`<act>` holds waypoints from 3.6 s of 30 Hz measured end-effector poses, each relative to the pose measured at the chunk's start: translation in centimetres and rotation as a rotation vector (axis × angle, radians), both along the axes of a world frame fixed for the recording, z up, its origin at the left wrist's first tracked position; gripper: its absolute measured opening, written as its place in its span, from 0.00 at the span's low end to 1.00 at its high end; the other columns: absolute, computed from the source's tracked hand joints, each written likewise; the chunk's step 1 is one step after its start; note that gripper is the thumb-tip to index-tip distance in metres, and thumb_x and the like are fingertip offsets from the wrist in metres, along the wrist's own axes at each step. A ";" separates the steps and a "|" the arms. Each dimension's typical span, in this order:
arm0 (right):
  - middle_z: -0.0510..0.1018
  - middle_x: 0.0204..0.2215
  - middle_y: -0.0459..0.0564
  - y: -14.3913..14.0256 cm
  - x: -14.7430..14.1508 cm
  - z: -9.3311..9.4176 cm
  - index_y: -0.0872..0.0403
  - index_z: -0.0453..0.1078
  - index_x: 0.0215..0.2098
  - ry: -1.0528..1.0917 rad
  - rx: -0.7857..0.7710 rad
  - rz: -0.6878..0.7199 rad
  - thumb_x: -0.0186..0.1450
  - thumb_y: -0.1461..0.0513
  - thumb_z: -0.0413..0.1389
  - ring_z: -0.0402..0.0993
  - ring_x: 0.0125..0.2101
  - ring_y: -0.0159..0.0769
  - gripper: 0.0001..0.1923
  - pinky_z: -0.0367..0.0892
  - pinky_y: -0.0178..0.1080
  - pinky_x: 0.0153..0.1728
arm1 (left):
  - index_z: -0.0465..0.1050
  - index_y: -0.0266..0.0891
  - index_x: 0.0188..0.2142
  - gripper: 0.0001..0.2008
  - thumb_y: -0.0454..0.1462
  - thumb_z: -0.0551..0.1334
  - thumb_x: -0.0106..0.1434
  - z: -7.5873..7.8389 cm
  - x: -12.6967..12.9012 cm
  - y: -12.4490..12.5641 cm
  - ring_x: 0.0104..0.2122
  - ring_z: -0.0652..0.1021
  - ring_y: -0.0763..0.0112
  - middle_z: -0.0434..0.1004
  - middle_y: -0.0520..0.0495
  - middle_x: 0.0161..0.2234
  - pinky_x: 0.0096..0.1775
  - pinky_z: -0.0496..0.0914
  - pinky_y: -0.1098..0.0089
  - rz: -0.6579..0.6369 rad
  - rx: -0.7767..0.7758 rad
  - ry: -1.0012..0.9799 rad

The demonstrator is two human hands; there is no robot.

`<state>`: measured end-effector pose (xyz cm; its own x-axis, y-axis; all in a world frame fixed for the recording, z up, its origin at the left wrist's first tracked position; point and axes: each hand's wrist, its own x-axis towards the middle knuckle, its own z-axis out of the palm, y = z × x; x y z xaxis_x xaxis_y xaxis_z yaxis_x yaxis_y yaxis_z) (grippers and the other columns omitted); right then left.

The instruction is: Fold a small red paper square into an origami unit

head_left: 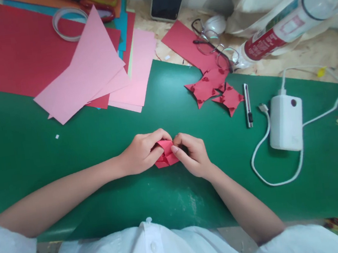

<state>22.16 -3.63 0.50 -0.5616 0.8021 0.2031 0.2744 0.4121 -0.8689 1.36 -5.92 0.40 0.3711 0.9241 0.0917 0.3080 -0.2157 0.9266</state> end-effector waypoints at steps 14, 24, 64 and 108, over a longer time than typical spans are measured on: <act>0.69 0.23 0.41 0.1 0.0 0.0 0.53 0.65 0.31 -0.047 0.046 0.011 0.76 0.63 0.54 0.63 0.25 0.25 0.14 0.59 0.32 0.28 | 0.71 0.40 0.38 0.08 0.31 0.54 0.67 -0.2 -0.1 0.1 0.26 0.74 0.83 0.78 0.57 0.29 0.31 0.67 0.82 -0.003 0.060 0.003; 0.67 0.22 0.42 0.2 0.3 -0.1 0.53 0.62 0.28 -0.041 0.036 0.035 0.75 0.62 0.52 0.62 0.25 0.26 0.16 0.59 0.33 0.28 | 0.72 0.40 0.40 0.11 0.27 0.53 0.66 -0.2 0.0 0.1 0.29 0.76 0.82 0.81 0.55 0.32 0.35 0.69 0.81 -0.020 0.185 0.035; 0.67 0.22 0.41 0.3 0.3 -0.1 0.53 0.65 0.30 -0.082 0.095 0.054 0.73 0.65 0.53 0.62 0.24 0.27 0.12 0.58 0.34 0.28 | 0.69 0.41 0.37 0.07 0.32 0.54 0.70 -0.6 -0.1 0.1 0.31 0.76 0.78 0.77 0.54 0.32 0.36 0.70 0.79 -0.052 0.123 0.068; 0.63 0.21 0.41 0.3 0.2 -0.1 0.52 0.61 0.29 -0.112 0.112 0.084 0.74 0.64 0.51 0.59 0.24 0.28 0.13 0.56 0.36 0.29 | 0.65 0.41 0.35 0.07 0.29 0.53 0.64 -0.2 0.0 0.4 0.27 0.72 0.80 0.74 0.57 0.28 0.31 0.64 0.80 -0.051 0.175 0.035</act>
<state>22.40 -3.36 0.44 -0.6497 0.7273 0.2212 0.3275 0.5304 -0.7820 1.33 -5.55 0.25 0.4230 0.8751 0.2352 0.3240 -0.3885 0.8626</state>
